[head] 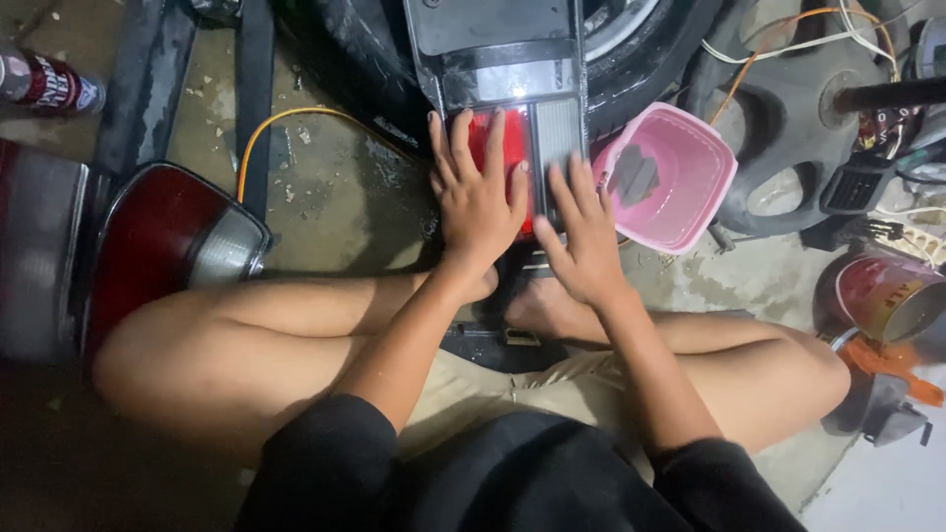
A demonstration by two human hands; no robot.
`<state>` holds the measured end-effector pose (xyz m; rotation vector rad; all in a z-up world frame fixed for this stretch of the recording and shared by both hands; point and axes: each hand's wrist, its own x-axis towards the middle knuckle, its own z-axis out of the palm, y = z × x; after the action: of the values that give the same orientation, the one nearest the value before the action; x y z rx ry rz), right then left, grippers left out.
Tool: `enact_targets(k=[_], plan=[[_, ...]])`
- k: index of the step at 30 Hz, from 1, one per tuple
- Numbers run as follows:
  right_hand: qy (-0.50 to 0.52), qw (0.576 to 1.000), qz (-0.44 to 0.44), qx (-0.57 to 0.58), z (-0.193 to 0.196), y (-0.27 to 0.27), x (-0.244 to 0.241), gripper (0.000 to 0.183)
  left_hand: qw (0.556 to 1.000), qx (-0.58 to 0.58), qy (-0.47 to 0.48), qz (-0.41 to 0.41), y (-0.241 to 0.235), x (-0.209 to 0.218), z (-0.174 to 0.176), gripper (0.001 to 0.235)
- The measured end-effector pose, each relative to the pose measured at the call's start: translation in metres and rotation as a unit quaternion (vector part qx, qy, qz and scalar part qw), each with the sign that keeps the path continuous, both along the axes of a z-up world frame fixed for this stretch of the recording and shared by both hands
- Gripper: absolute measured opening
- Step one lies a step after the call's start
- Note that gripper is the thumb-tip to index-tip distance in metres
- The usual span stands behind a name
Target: Wet-sanding a car tail light lens by hand using sandpaper and water to restore the surface.
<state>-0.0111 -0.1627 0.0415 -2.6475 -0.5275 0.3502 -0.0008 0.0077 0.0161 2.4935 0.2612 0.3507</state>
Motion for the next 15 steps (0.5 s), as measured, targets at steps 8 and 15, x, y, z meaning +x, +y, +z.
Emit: enact_targets(k=[8,15], plan=[[0.006,0.998,-0.007,0.061,0.026,0.031,0.034,0.060,0.999,-0.022,0.032,-0.025,0.005,-0.002,-0.003,0.062],[-0.031,0.999,0.030,-0.018,0.010,-0.010,-0.035,0.068,0.999,-0.033,-0.005,-0.015,0.003,0.005,0.000,0.057]])
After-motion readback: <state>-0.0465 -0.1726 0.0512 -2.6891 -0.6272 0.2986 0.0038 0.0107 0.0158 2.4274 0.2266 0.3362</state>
